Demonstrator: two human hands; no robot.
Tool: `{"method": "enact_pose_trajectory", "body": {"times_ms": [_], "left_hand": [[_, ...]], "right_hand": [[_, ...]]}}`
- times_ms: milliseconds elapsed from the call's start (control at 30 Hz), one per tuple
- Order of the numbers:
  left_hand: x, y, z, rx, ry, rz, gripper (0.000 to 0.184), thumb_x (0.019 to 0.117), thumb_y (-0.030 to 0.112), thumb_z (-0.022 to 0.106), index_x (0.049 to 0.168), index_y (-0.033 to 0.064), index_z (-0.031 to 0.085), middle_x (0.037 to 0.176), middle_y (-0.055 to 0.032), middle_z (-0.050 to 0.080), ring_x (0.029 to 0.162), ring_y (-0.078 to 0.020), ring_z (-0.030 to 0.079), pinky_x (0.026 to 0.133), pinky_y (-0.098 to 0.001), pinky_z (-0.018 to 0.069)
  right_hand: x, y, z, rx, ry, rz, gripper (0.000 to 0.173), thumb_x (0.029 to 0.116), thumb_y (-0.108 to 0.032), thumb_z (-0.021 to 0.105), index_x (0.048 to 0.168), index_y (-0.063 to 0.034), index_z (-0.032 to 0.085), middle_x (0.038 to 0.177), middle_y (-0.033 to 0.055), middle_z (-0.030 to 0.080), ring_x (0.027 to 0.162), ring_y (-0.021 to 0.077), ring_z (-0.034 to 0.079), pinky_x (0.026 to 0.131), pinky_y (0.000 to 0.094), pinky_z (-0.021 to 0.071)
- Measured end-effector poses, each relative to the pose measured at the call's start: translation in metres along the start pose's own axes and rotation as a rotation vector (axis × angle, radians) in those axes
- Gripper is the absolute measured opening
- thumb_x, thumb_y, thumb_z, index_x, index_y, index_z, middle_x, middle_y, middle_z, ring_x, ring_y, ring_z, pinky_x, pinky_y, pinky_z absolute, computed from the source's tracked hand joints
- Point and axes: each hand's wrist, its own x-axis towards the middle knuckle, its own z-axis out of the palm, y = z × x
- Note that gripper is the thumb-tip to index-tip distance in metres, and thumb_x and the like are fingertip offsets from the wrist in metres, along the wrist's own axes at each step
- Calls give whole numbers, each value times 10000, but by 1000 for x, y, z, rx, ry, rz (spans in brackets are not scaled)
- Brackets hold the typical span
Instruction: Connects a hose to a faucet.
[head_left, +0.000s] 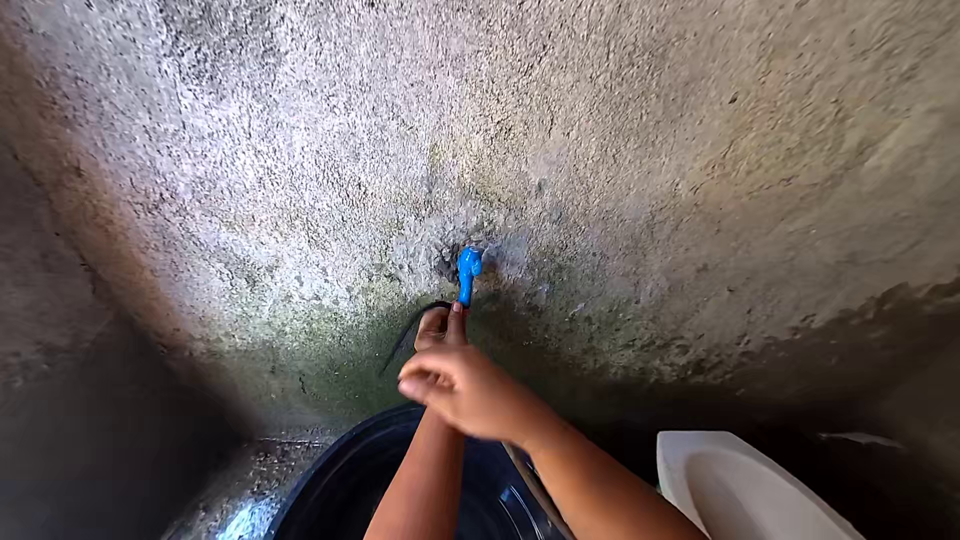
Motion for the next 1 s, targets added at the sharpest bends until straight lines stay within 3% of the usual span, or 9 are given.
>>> {"method": "enact_pose_trajectory", "body": {"times_ms": [67,167,233,333,433,633,800,933,1000], "left_hand": [[5,-21,4,-81,42,95,180,938,59,704,783,-9,641,755,-52,649,684,-77,628,676,-243,547],[6,-9,1,-137,10,-50,175,972,71,686,813,2,660,737,-37,670,650,-65,634,646,-228,541],[8,-5,1,-176,11,-115,192,972,71,688,794,7,655,672,-23,648,590,-54,592,584,-213,493],[11,1,-3,-197,-32,-203,188,978,81,684,806,5,680,684,-28,656,625,-69,608,623,-234,510],[13,6,-8,-188,-60,-249,186,977,98,691,817,6,699,688,-26,657,599,-64,582,581,-222,472],[18,13,-12,-133,-95,-294,196,970,97,700,796,8,702,667,-24,635,530,-52,495,502,-210,376],[18,15,-12,-135,-97,-307,229,969,95,699,754,16,681,648,-15,615,499,-46,441,476,-210,324],[18,16,-13,-98,-110,-305,244,978,105,691,748,24,686,665,-16,634,527,-50,468,496,-222,339],[19,17,-13,-73,-106,-301,241,973,114,702,754,14,685,680,-26,642,577,-64,521,546,-234,398]], "right_hand": [[7,35,-16,102,213,195,255,1033,-166,557,1063,24,725,958,144,731,879,218,715,829,405,589],[34,96,-35,171,365,426,256,1065,-110,500,1210,6,676,1136,160,711,1007,266,698,908,451,561],[47,121,-38,341,269,350,290,1080,-61,451,1285,-2,647,1245,137,677,1069,215,676,921,399,559],[62,140,-31,556,81,163,353,1056,29,404,1321,7,636,1325,117,666,1126,160,666,941,334,557],[70,148,-25,720,-42,111,461,1009,97,368,1392,-24,594,1404,95,611,1079,118,655,908,294,550],[80,158,-32,908,-181,197,303,1019,79,413,1197,0,647,1102,46,702,946,105,679,895,292,569],[91,162,-36,896,-319,178,295,1013,77,380,1168,-63,588,1109,31,694,968,96,671,895,273,554],[94,160,-36,869,-320,168,339,996,81,421,1253,-21,617,1028,10,687,888,60,647,844,240,544],[94,158,-31,859,-236,160,304,974,120,432,1143,6,657,954,7,697,852,55,643,842,244,540]]}}
